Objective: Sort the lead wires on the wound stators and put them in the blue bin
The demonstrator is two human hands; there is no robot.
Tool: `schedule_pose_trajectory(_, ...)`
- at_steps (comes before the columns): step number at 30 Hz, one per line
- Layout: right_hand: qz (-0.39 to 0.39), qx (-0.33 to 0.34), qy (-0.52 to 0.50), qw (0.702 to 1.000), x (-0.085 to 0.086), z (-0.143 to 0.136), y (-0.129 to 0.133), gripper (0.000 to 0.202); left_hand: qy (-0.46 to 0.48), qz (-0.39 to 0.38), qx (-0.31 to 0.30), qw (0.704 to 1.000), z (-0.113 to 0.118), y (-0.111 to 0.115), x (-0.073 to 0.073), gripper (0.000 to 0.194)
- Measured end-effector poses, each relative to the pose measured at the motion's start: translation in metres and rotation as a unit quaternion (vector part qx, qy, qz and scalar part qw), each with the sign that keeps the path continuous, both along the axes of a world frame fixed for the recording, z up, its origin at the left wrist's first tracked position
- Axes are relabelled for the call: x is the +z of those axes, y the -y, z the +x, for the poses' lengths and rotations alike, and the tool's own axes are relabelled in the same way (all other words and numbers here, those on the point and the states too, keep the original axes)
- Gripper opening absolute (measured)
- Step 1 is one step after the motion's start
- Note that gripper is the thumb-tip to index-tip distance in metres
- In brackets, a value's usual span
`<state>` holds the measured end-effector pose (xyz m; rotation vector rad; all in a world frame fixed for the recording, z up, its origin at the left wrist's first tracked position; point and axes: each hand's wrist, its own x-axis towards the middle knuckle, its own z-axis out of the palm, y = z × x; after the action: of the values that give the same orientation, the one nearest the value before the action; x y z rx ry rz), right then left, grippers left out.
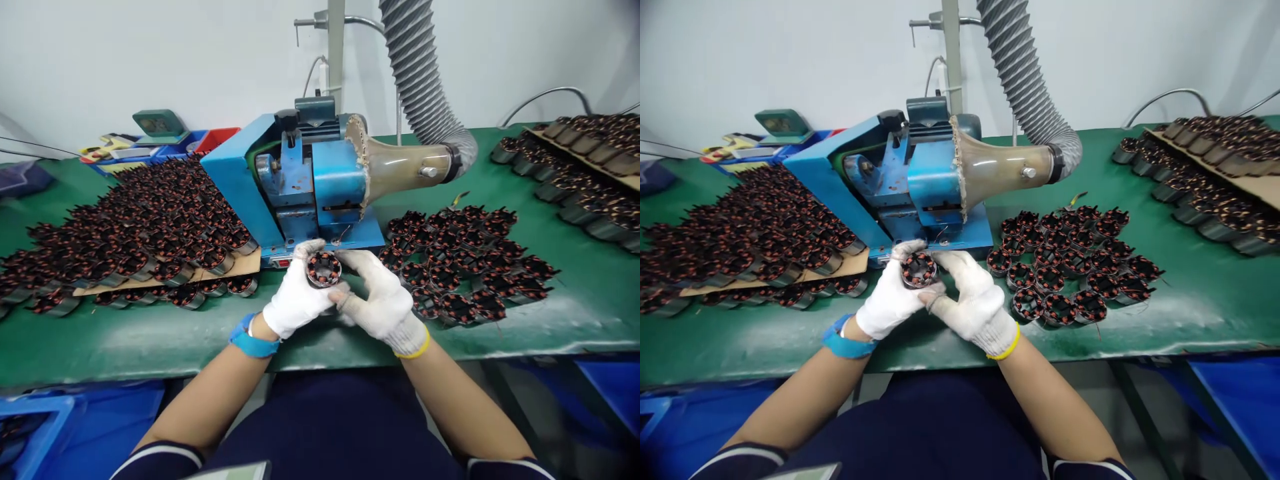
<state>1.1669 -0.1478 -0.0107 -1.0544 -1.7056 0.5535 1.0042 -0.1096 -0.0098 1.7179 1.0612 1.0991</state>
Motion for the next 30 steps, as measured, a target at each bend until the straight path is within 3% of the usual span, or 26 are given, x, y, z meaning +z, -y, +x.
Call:
schedule_pose_trajectory(2,0.006,-0.035,0.023,0.999,0.001,0.001,0.0,0.044,0.022,-0.058,-0.098,0.993,-0.002,-0.002,0.004,0.072)
schedule_pose_trajectory(4,0.012,-0.065,0.037,0.997,0.001,0.0,0.0,0.033,0.048,-0.098,-0.147,0.983,-0.003,-0.003,0.008,0.068)
schedule_pose_trajectory(6,0.026,-0.088,0.047,0.995,-0.001,-0.001,0.002,0.024,0.07,-0.122,-0.152,0.978,-0.003,-0.002,0.01,0.064)
schedule_pose_trajectory(9,0.063,-0.093,0.084,0.99,-0.001,-0.002,0.003,0.03,0.078,-0.134,-0.142,0.978,-0.003,-0.003,0.011,0.065)
schedule_pose_trajectory(13,0.146,-0.088,0.222,0.96,-0.001,0.0,0.002,0.034,0.057,-0.151,-0.133,0.978,-0.002,-0.003,0.009,0.06)
schedule_pose_trajectory(15,0.148,-0.1,0.247,0.953,-0.001,0.003,0.001,0.028,0.052,-0.173,-0.123,0.976,-0.002,-0.002,0.008,0.054)
schedule_pose_trajectory(16,0.127,-0.115,0.207,0.963,-0.002,0.005,0.0,0.024,0.053,-0.187,-0.118,0.974,-0.001,-0.002,0.008,0.053)
schedule_pose_trajectory(18,0.058,-0.155,0.022,0.986,-0.003,0.009,-0.001,0.018,0.07,-0.209,-0.103,0.97,-0.002,-0.002,0.007,0.053)
schedule_pose_trajectory(20,0.002,-0.168,-0.157,0.973,-0.004,0.013,-0.003,0.016,0.099,-0.208,-0.084,0.969,-0.002,-0.003,0.008,0.057)
schedule_pose_trajectory(21,-0.006,-0.154,-0.181,0.971,-0.003,0.014,-0.003,0.016,0.108,-0.202,-0.079,0.97,-0.002,-0.003,0.008,0.057)
schedule_pose_trajectory(22,0.007,-0.13,-0.152,0.98,-0.003,0.014,-0.004,0.017,0.111,-0.197,-0.082,0.971,-0.002,-0.003,0.009,0.057)
schedule_pose_trajectory(24,0.078,-0.075,0.007,0.994,-0.001,0.012,-0.005,0.032,0.099,-0.189,-0.107,0.971,-0.002,-0.004,0.01,0.053)
schedule_pose_trajectory(27,0.17,-0.048,0.205,0.963,0.001,0.005,-0.004,0.054,0.087,-0.169,-0.137,0.972,-0.002,-0.004,0.01,0.05)
schedule_pose_trajectory(30,0.13,-0.054,0.213,0.967,0.0,0.001,-0.004,0.052,0.08,-0.161,-0.14,0.974,-0.001,-0.002,0.009,0.05)
